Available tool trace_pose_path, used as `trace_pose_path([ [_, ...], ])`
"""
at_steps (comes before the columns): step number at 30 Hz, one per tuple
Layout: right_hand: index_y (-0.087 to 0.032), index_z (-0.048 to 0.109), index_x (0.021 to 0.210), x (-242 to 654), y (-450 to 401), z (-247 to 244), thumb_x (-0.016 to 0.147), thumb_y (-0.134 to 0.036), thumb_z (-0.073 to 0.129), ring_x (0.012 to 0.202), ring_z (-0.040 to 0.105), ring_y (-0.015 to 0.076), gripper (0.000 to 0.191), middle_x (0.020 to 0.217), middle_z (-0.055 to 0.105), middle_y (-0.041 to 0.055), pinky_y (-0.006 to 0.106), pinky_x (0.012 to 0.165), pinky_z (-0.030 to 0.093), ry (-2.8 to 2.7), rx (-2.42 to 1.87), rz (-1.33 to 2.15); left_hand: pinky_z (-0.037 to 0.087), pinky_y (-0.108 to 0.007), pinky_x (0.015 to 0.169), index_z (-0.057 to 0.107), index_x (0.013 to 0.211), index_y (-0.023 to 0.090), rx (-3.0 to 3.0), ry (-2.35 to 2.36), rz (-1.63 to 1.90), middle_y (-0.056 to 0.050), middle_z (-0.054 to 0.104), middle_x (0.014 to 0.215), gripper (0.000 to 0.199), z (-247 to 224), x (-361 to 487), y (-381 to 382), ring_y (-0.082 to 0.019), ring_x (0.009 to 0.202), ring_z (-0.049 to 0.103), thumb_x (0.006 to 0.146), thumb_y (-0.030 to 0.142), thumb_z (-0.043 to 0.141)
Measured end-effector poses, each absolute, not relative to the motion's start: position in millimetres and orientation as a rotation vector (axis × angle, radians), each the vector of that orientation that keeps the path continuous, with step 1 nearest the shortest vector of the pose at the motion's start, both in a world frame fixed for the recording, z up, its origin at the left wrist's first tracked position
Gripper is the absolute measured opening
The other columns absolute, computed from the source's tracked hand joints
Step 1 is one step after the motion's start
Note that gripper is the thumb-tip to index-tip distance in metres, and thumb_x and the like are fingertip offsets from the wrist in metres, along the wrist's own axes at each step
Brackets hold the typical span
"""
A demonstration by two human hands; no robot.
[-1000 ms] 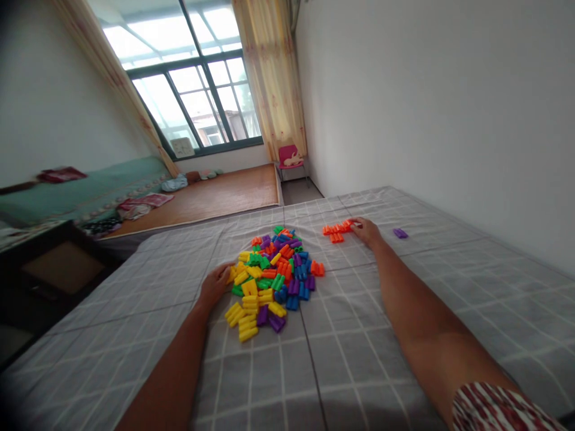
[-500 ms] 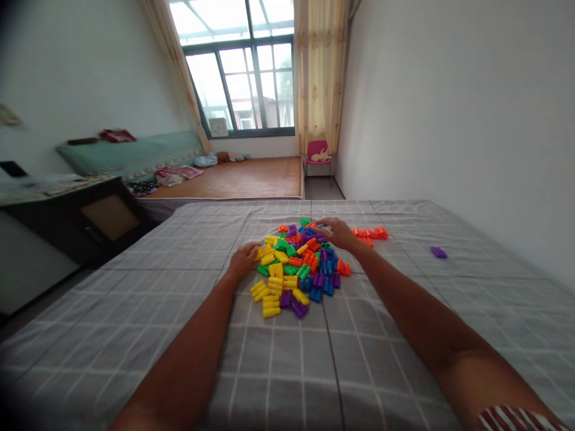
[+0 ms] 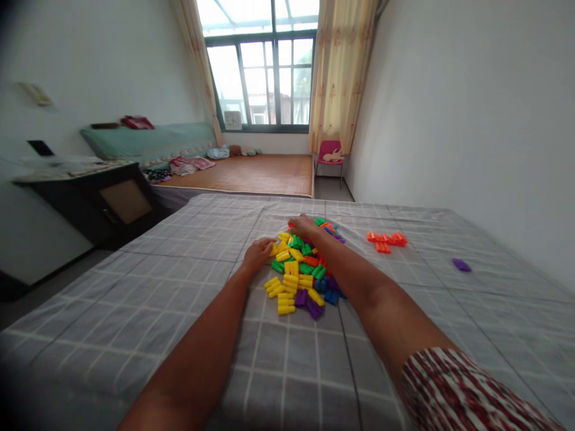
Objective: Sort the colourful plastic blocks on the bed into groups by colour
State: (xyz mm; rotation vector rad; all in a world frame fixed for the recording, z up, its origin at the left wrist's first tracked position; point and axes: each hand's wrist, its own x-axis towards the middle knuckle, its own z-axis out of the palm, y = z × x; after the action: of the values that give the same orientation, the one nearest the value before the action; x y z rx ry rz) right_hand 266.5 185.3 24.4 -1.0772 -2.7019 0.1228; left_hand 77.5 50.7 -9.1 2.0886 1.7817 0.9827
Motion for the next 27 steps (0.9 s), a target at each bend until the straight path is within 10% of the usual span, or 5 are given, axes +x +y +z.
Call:
trace_pose_path([
  [14,-0.02,0.072,0.102,539.0,173.6,72.3,0.07,-0.029,0.071,0.084,0.066,0.02,0.033,0.104,0.072,0.0051,0.029,0.074,0.049,-2.239,-1.748,0.197,0.045,-0.034,0.097,0.07,0.108,0.021,2.099,1.788,0.946,-0.005,0.069,0.112,0.037,-9.0,71.1,56.3,-0.021,0.105,0.06,0.088,0.028,0.04],
  [27,-0.026,0.072,0.099,537.4,172.2,31.2,0.063,-0.038,0.076,0.095,0.065,0.0238,0.038,0.107,0.071,0.0047,0.03,0.078,0.049,-2.279,-1.92,0.11,0.047,-0.033,0.093,0.069,0.11,0.021,2.099,1.775,0.95,-0.005,0.069,0.113,0.037,-12.2,67.6,57.6,-0.021,0.104,0.062,0.088,0.03,0.04],
])
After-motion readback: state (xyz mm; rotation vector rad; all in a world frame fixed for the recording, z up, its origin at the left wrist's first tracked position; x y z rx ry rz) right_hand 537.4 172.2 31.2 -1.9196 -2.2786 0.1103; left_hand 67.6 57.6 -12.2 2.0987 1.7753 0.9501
